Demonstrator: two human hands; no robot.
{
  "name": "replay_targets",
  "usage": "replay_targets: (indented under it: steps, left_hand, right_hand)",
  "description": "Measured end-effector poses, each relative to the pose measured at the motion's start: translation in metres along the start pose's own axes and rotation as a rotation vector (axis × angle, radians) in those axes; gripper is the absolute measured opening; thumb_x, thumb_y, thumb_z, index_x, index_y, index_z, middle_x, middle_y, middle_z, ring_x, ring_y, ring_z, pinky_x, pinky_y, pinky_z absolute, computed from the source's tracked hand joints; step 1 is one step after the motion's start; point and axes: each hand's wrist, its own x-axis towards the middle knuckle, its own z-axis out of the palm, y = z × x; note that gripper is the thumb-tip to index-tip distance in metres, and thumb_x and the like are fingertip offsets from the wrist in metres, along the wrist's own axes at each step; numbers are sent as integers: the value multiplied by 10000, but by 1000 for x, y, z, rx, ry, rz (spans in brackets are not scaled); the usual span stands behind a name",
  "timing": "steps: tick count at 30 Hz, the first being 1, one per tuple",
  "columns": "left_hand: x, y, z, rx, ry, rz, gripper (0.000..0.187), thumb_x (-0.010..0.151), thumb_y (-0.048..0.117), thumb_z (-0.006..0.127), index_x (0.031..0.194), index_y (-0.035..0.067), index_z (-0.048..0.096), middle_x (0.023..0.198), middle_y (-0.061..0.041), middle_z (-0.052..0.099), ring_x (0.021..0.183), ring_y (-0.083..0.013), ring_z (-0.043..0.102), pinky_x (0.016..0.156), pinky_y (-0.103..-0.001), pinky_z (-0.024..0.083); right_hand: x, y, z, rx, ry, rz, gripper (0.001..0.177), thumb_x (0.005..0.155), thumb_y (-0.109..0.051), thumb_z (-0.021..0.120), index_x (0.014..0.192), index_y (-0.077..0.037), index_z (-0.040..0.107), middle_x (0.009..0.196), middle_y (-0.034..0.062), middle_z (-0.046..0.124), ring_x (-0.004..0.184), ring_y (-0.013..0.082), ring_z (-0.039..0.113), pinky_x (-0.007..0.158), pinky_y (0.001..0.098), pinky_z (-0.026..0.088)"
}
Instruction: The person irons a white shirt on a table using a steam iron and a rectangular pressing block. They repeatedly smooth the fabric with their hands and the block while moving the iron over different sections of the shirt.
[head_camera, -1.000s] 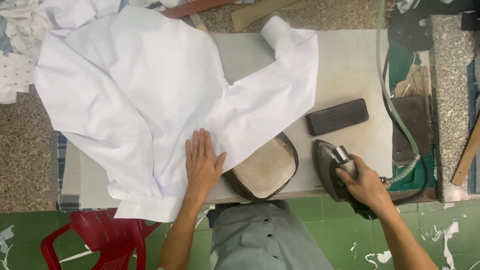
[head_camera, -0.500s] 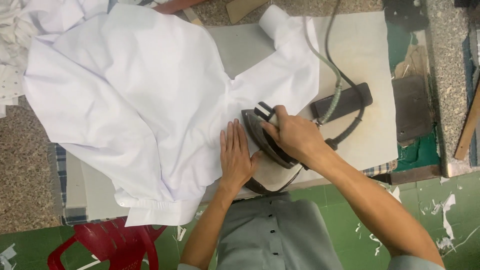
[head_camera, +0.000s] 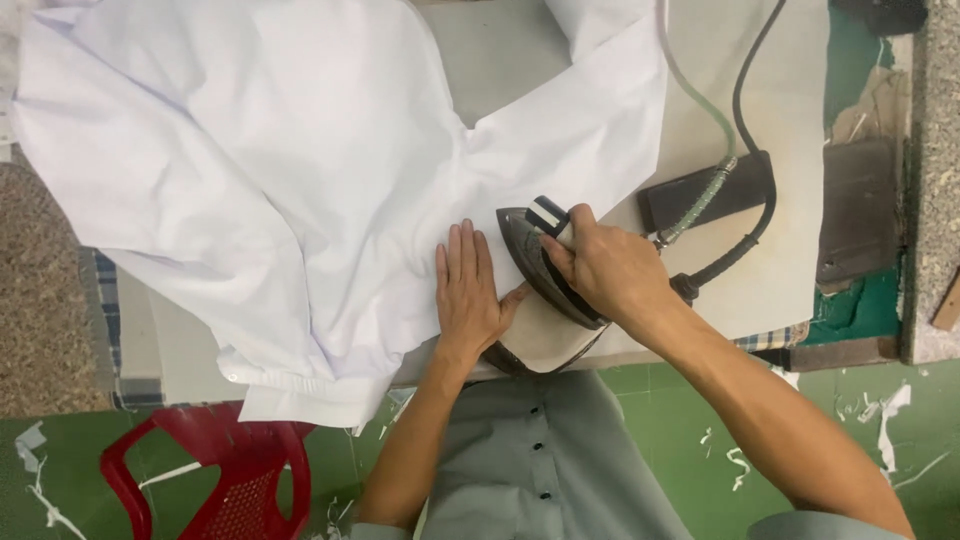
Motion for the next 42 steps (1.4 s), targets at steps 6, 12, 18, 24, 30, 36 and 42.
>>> replay_targets:
  steps: [6,12,18,24,30,36,42]
  left_hand:
    - [-2,-5,5,84,-26,4,1020,970,763,222,1597,-41,230,1685,-259,179,1575,-395,132,1279,-569,51]
    - [7,31,-16,141,-148,-82,983,981,671,413,1614,-32,146,1704,-250,79,1581,-387,47,1267,-594,-44]
    - [40,98,7,50,-125,-57,958,998,689,335,1613,-24,160,1701,-251,100,1585,-369,55,1269,-574,-57]
    - [44,93,43,132,-117,-93,938,998,705,307,1599,-13,245,1686,-241,190,1583,-353,111,1272,-577,-37]
    - [42,105,50,111,-73,-81,916,1003,689,279,1564,-32,333,1662,-275,241,1572,-387,150,1267,-597,6]
    - [-9,150,69,-176,103,406,738,1016,631,366,1552,130,446,1561,-156,463,1500,-338,386,1248,-561,245]
    - [-61,50,-22,-136,268,200,651,992,501,576,1467,60,521,1535,-195,487,1445,-387,426,1198,-580,316]
  right_hand:
    - [-23,48,2,11,-17,-53,534,1045,-493,443,1223,-13,593,809,273,743,795,429,771,674,519,614]
    - [-94,129,-7,92,-162,219,558,1012,-517,480,1316,-60,578,951,286,780,970,445,770,829,534,606]
    - [-87,207,35,76,-52,306,590,1031,-554,445,1356,-73,552,1000,261,792,1001,403,777,854,511,609]
    - [-59,231,62,112,93,264,619,1039,-571,455,1346,-43,552,987,295,773,982,435,767,827,531,600]
    - [-65,217,51,130,116,253,616,1051,-525,473,1350,7,558,997,340,760,975,480,755,831,566,591]
    - [-50,250,78,208,131,236,656,1020,-532,538,1401,2,552,1107,349,739,1099,494,709,916,573,562]
    - [-74,213,46,258,117,259,700,985,-502,588,1462,9,544,1181,387,711,1184,529,654,996,609,517]
